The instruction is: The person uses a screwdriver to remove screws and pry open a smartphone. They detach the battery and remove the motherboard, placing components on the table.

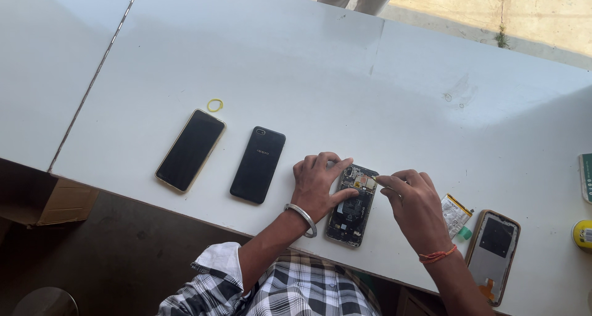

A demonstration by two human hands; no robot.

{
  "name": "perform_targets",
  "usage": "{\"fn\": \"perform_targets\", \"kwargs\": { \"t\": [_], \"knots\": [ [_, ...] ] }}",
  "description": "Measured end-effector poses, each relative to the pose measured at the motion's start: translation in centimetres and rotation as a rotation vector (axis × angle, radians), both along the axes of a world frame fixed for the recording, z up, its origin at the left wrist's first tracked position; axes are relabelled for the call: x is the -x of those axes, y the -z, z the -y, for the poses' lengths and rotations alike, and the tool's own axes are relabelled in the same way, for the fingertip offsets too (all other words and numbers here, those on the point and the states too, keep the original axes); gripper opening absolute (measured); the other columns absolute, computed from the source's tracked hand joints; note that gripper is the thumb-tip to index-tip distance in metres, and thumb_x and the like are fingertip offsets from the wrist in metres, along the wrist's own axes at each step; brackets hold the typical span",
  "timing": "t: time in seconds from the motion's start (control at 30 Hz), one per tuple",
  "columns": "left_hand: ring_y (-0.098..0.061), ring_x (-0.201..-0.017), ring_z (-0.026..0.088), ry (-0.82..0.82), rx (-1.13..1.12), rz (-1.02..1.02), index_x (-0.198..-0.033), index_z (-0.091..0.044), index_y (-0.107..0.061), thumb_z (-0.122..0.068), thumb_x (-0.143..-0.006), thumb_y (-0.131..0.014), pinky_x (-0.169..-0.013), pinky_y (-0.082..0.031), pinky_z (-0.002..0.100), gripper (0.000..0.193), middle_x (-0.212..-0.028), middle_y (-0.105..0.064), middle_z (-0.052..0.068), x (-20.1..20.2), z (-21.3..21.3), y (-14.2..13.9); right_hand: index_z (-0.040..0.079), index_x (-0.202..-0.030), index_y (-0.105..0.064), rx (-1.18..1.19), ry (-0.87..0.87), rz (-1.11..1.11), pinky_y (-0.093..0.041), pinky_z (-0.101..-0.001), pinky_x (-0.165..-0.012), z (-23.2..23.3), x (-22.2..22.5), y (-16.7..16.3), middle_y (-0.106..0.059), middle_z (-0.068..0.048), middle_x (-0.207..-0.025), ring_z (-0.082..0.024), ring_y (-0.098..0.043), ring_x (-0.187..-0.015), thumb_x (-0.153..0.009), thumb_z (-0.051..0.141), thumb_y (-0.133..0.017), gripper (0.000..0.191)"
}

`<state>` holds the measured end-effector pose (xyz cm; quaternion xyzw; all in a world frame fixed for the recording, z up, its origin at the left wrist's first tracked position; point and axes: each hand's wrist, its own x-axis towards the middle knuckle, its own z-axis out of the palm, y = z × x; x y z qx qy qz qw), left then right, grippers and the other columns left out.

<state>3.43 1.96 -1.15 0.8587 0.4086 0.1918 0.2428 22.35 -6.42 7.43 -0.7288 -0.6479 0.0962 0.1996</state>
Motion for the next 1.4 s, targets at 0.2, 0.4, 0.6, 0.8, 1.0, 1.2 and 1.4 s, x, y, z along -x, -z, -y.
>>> {"fn": "perform_targets", "kwargs": {
  "t": [0.2, 0.4, 0.6, 0.8, 1.0, 1.2, 1.4],
  "knots": [
    [-0.042, -0.119, 0.024, -0.001, -0.022, -0.008, -0.138, -0.023, -0.065, -0.063, -0.077, -0.077, -0.107, -0.028, 0.047, 0.074, -0.126, -0.054, 0.002, 0.0, -0.1, 0.1, 0.011, -0.107, -0.079, 0.215, -0.212, 0.174, -0.06, -0.0368, -0.081, -2.4, -0.9, -1.9, -0.075, -0.01, -0.099, -0.024, -0.071, -0.094, -0.083, 0.0, -0.069, 0.027],
    [-0.042, -0.119, 0.023, -0.005, 0.002, 0.014, -0.137, -0.023, -0.066, -0.062, -0.078, -0.077, -0.107, -0.028, 0.047, 0.071, -0.126, -0.055, 0.001, 0.0, 0.0, -0.1, 0.013, -0.106, -0.081, 0.376, 0.023, -0.075, -0.06, -0.0374, -0.076, -2.9, -1.7, -1.4, -0.077, -0.009, -0.102, -0.023, -0.075, -0.081, -0.09, 0.02, -0.073, 0.019],
    [-0.043, -0.118, 0.023, 0.003, -0.026, 0.038, -0.137, -0.021, -0.066, -0.06, -0.077, -0.078, -0.107, -0.029, 0.046, 0.072, -0.125, -0.055, 0.001, 0.1, 0.0, -0.2, 0.018, -0.11, -0.08, 0.174, 0.261, -0.378, -0.062, -0.0357, -0.067, 0.8, -0.4, 2.0, -0.077, -0.007, -0.107, -0.021, -0.076, -0.079, -0.086, 0.023, -0.074, 0.025],
    [-0.044, -0.119, 0.023, 0.001, -0.034, 0.046, -0.137, -0.019, -0.066, -0.057, -0.079, -0.078, -0.108, -0.029, 0.046, 0.071, -0.125, -0.055, 0.002, 0.1, 0.1, -0.3, 0.014, -0.111, -0.079, 0.058, 0.073, -0.125, -0.061, -0.0343, -0.071, 0.8, -0.9, 2.5, -0.075, -0.009, -0.105, -0.02, -0.074, -0.083, -0.092, 0.021, -0.073, 0.021],
    [-0.045, -0.118, 0.024, -0.007, -0.029, 0.045, -0.138, -0.018, -0.065, -0.058, -0.078, -0.078, -0.108, -0.029, 0.047, 0.074, -0.124, -0.056, 0.003, 0.0, 0.0, -0.1, 0.02, -0.111, -0.08, 0.239, 0.302, -0.411, -0.06, -0.035, -0.067, 0.5, -0.9, 3.2, -0.078, -0.005, -0.101, -0.024, -0.073, -0.075, -0.089, 0.023, -0.075, 0.024],
    [-0.045, -0.118, 0.023, -0.007, -0.036, 0.037, -0.139, -0.019, -0.065, -0.058, -0.079, -0.077, -0.108, -0.029, 0.046, 0.072, -0.125, -0.057, 0.003, 0.1, 0.2, -0.1, 0.018, -0.112, -0.079, -0.174, 0.238, -0.297, -0.056, -0.0329, -0.07, 2.0, 1.0, 4.9, -0.073, -0.006, -0.102, -0.018, -0.07, -0.085, -0.091, 0.02, -0.074, 0.022],
    [-0.045, -0.118, 0.024, 0.002, -0.057, 0.036, -0.138, -0.018, -0.065, -0.058, -0.079, -0.077, -0.11, -0.029, 0.047, 0.072, -0.124, -0.056, 0.003, 0.1, 0.0, -0.1, 0.016, -0.105, -0.078, -0.097, 0.057, 0.245, -0.046, -0.0389, -0.076, 1.0, 0.2, 3.6, -0.073, -0.001, -0.094, -0.018, -0.068, -0.078, -0.094, 0.019, -0.07, 0.014]
  ]
}}
